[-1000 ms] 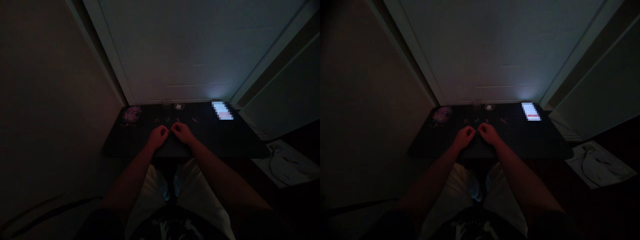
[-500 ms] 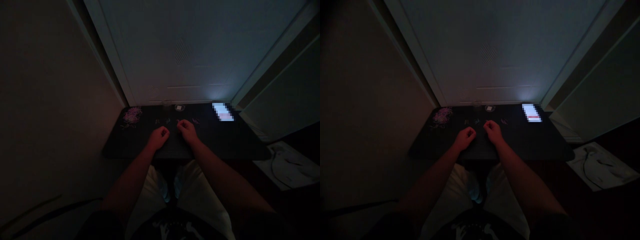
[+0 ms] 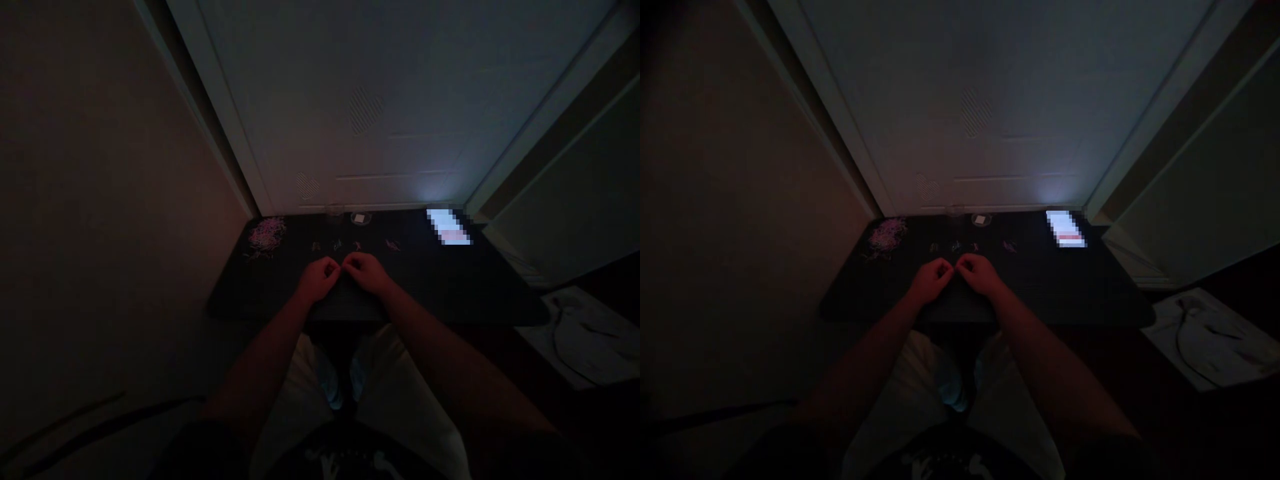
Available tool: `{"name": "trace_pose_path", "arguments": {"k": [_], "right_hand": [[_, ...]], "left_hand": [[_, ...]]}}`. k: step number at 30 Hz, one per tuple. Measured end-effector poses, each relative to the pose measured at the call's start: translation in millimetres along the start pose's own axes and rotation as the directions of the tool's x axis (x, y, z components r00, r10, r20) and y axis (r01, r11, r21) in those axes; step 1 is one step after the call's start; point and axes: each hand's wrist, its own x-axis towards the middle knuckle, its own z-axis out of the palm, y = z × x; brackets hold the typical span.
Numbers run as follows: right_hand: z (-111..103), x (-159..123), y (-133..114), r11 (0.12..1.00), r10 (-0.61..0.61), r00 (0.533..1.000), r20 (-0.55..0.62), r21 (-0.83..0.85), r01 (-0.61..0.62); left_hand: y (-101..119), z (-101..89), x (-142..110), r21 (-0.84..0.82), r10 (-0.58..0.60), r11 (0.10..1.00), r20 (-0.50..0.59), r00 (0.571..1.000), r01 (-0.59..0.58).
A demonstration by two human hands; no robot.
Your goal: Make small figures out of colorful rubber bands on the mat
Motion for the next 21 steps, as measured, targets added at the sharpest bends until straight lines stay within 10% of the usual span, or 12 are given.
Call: {"name": "trace_pose_path", "arguments": {"k": [8,14,21], "right_hand": [[-4.5,2.8,9.4,0.968,0.133,0.97,-0.204,0.235,-0.084],[-2.9,0.2,4.5,0.991,0.036,0.999,0.022,0.129,-0.038],[-1.6,-0.5,0.5,0.997,0.027,0.999,0.021,0.07,-0.028]], "left_hand": [[2.1,-2.0,-0.2,-0.05,-0.007,0.999,-0.02,1.0,0.006],[0.4,-1.5,-0.6,-0.039,0.003,0.999,-0.027,1.0,-0.004],[-0.7,-0.7,-0.5,-0.036,-0.009,0.999,-0.036,0.999,0.007]]}}
